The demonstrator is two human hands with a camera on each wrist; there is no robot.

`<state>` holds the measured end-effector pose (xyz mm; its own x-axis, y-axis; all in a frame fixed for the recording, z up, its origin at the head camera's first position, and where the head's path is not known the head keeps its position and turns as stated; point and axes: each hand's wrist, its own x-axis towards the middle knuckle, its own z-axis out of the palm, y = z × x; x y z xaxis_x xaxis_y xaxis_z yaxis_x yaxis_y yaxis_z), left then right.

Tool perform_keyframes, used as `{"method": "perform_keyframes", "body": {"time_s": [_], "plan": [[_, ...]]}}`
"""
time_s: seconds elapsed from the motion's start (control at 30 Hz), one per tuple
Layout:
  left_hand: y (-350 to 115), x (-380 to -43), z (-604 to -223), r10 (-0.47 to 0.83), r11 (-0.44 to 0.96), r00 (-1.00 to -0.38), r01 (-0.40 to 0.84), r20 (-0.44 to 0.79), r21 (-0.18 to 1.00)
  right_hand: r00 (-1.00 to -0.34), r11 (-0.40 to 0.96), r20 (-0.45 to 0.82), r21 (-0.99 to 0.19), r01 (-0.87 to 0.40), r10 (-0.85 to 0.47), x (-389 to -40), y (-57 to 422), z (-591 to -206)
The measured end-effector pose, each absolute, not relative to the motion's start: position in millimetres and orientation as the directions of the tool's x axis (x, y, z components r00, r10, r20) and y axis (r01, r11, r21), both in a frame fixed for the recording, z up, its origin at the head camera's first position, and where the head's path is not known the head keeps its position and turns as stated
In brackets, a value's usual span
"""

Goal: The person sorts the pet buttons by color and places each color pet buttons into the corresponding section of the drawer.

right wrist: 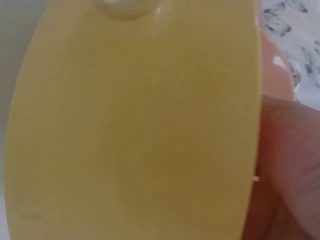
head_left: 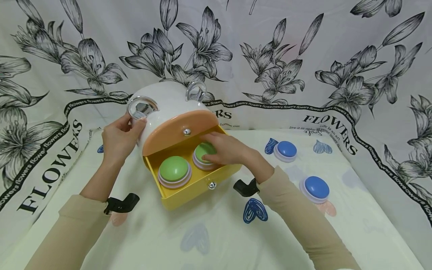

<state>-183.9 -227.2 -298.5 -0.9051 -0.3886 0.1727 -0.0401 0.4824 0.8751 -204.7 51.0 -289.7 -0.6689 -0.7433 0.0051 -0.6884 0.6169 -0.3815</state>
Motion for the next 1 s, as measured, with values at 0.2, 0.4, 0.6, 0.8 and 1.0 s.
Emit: {"method": "perform_keyframes", "body": {"time_s": [0.2, 0.4, 0.6, 0.8, 1.0], "plan": [[-226.9, -183.6, -298.5, -0.386, 0.487, -0.907, -0.046, 0.168, 0.872, -0.692, 0.593, 0.132, -0.419, -0.687, -0.709, -193.9, 58.2, -289.4], [-226.2, -183.3, -298.7, -0.379, 0.489, -0.908, -0.033, 0.178, 0.872, -0.701, 0.55, 0.254, -0.467, -0.693, -0.667, -180.6, 68.6, -291.5], [-226.2, -183.1, -298.8, -0.375, 0.485, -0.909, -0.026, 0.181, 0.874, -0.705, 0.508, 0.374, -0.501, -0.701, -0.603, -168.2, 77.9, -297.4], [-226.4, -183.4, -299.2, -0.375, 0.483, -0.909, -0.021, 0.185, 0.875, -0.691, 0.476, 0.493, -0.503, -0.722, -0.529, -155.4, 85.3, -305.8], [-227.1, -183.4, -299.3, -0.379, 0.476, -0.909, -0.028, 0.176, 0.879, -0.642, 0.429, 0.619, -0.48, -0.765, -0.453, -145.2, 91.4, -317.3]]}}
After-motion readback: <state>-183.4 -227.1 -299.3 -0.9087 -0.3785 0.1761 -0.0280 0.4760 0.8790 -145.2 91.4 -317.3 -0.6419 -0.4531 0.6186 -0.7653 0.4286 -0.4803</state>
